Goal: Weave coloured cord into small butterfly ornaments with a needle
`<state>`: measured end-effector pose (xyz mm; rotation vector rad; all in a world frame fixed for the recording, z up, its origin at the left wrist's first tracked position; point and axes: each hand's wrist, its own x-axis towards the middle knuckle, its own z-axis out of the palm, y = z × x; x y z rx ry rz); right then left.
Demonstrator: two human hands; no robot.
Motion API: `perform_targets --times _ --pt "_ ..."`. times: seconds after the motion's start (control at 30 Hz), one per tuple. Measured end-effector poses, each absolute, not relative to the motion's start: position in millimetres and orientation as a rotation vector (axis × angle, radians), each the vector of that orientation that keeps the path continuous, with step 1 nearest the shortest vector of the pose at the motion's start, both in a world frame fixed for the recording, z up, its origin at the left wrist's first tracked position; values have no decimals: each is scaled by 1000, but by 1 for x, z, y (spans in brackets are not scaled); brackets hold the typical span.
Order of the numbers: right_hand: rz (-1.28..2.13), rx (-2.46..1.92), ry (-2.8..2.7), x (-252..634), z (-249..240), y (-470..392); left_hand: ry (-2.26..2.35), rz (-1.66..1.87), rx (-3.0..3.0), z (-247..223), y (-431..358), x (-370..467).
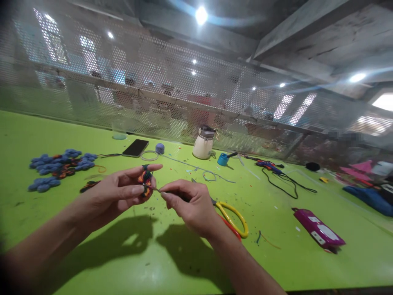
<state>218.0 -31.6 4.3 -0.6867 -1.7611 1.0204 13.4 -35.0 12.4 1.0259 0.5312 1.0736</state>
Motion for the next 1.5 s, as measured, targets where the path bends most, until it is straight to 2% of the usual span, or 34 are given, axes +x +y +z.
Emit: perform_targets --times 0.43,0.67,1.03,1.17,1.4,1.5 --pt "1069 -763 -1719 210 5 -35 593 1166 976 15 -39 17" --pt "1263 -762 -1594 206 1 -31 714 1226 1005 15 -36 19" --pt "1383 -782 -1496 203 -2 -35 711 1128 977 21 -37 14" --pt "1271 -856 -1576 205 1 -35 704 1080 956 22 -37 13" --pt "700 -775 -1928 213 3 -31 709 1004 908 22 -35 13" --pt "566 -710 -2015 217 5 -28 680 961 904 21 -34 11"
